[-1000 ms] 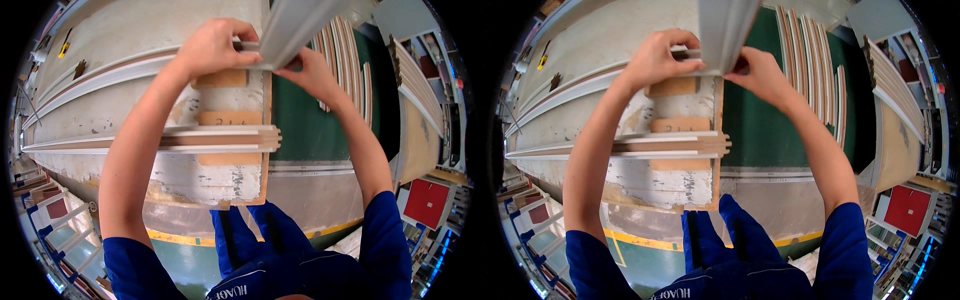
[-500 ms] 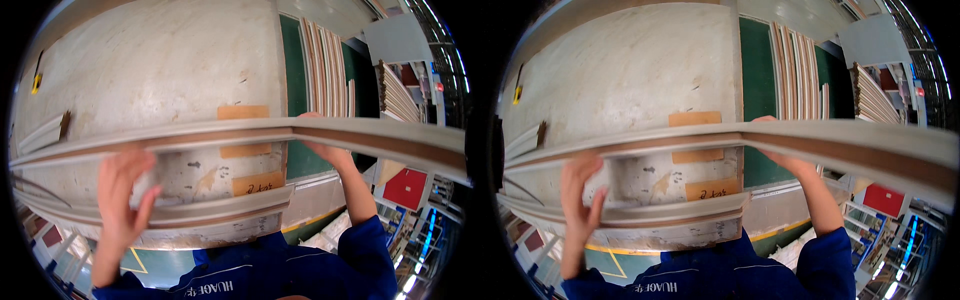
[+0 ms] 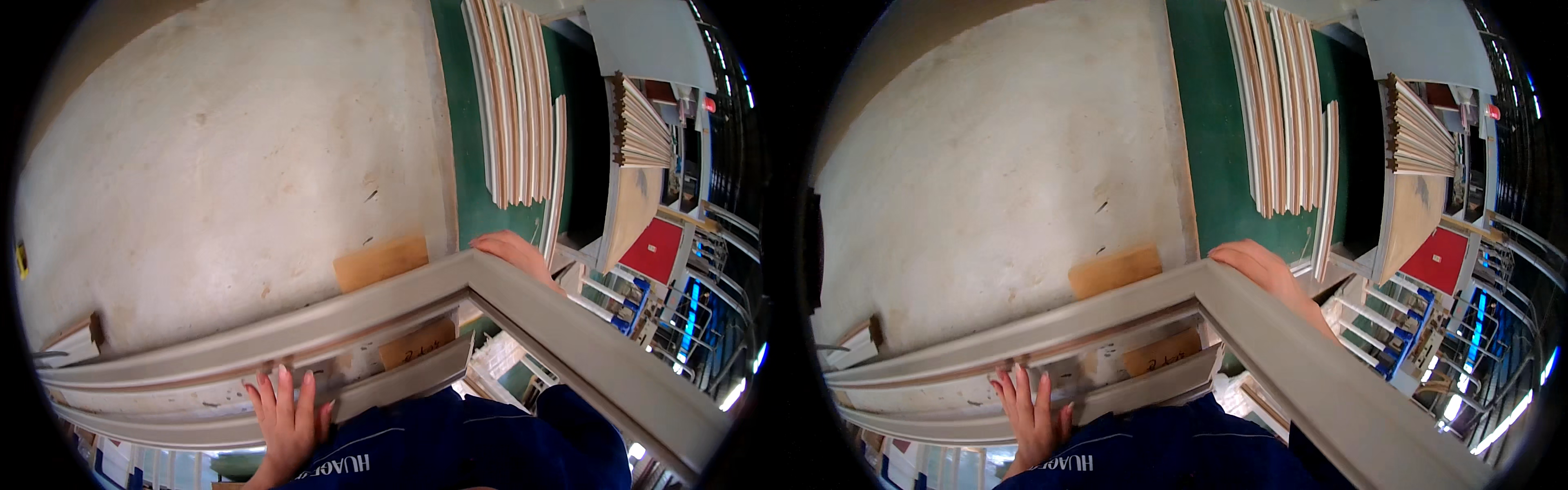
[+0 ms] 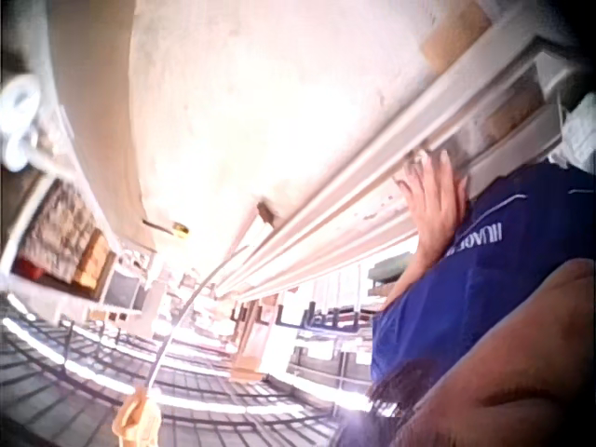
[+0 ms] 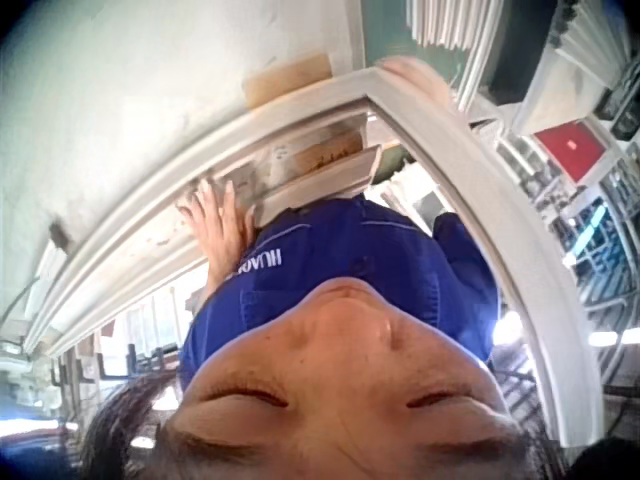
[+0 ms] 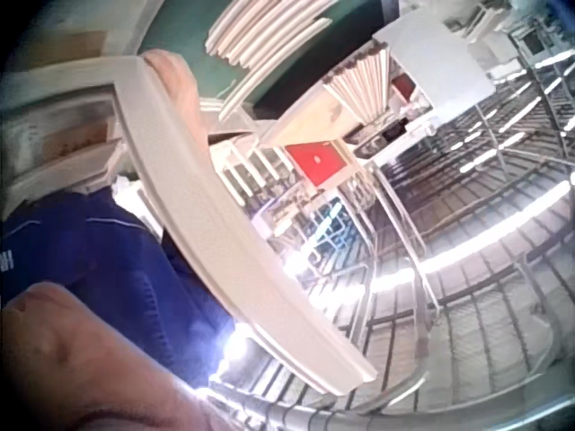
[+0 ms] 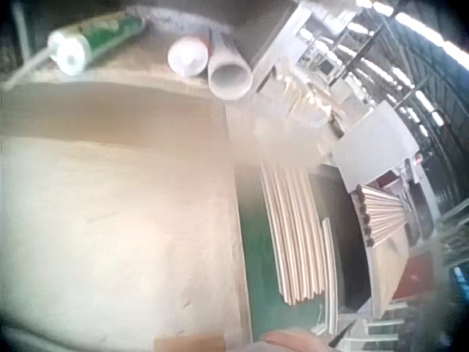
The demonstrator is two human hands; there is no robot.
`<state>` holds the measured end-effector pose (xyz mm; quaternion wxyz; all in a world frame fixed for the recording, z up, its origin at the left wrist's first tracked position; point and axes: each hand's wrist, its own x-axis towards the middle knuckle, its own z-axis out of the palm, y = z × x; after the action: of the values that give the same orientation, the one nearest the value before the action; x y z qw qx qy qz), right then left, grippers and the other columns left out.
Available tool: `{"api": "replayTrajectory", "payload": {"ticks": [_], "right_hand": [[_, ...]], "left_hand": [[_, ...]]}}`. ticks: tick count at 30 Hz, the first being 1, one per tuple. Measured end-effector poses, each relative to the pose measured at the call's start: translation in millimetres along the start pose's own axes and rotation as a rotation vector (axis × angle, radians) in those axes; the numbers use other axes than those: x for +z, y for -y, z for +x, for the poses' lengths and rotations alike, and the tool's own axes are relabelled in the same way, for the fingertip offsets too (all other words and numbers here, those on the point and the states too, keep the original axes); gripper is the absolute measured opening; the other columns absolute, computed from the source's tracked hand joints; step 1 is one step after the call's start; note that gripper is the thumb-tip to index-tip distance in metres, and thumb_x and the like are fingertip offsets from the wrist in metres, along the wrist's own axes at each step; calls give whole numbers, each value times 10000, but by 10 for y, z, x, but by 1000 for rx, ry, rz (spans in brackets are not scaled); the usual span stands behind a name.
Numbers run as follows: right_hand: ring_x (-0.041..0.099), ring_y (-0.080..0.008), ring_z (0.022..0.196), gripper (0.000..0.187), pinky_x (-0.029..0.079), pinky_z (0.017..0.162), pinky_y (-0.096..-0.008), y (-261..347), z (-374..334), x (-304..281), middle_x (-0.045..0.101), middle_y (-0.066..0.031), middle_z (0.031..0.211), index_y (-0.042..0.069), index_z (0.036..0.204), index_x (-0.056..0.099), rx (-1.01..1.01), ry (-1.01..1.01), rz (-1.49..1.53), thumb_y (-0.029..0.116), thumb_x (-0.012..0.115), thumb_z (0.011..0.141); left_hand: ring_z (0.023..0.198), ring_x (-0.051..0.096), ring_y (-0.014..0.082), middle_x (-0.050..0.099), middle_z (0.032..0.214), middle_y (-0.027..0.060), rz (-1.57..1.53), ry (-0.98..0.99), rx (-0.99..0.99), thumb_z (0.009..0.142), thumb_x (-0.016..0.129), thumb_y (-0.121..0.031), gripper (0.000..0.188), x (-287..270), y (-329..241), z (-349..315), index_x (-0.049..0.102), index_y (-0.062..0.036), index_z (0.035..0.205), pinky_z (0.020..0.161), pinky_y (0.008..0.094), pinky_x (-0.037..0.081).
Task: The person joins long wood/bamboo frame sections by aligning the mitred corners and then uses a mallet and chisel to adjust the fit.
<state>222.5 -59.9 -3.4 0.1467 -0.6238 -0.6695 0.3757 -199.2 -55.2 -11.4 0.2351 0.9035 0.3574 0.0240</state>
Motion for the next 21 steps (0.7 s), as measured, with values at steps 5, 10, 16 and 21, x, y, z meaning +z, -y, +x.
{"api": "replayTrajectory", "payload": {"ticks": [5, 10, 16, 21], "right_hand": [[601, -336, 963, 332, 502, 807, -377, 232, 140, -48, 593, -198, 1104, -47, 1083, 576, 58, -6, -32, 52, 636, 772], [622, -333, 903, 304, 518, 750, -368, 260, 188, 17, 611, -206, 1043, -60, 1032, 602, 98, -30, -77, 39, 654, 750], [630, -336, 862, 299, 524, 725, -372, 218, 189, 35, 622, -214, 1015, -60, 1020, 612, 88, -43, -103, 53, 662, 747], [624, -339, 903, 309, 515, 760, -376, 262, 162, -13, 617, -211, 1054, -55, 1056, 603, 96, -50, -78, 67, 647, 775]], "left_hand": [[1352, 154, 554, 275, 1448, 277, 90, 104, -12, 770, 698, -247, 461, -71, 45, -120, 618, -113, 1204, 1042, 726, 128], [1094, 469, 482, 199, 1509, 155, 51, 77, -83, 786, 730, -267, 308, -111, 0, 54, 687, -210, 1087, 1035, 677, 234], [1111, 469, 491, 270, 1469, 185, 68, -68, -43, 796, 711, -237, 273, 53, 35, -90, 704, -216, 1068, 938, 721, 299], [1363, 180, 532, 271, 1467, 246, 147, -66, -48, 747, 709, -167, 348, 28, 12, -49, 684, -175, 1094, 1051, 723, 123]]}}
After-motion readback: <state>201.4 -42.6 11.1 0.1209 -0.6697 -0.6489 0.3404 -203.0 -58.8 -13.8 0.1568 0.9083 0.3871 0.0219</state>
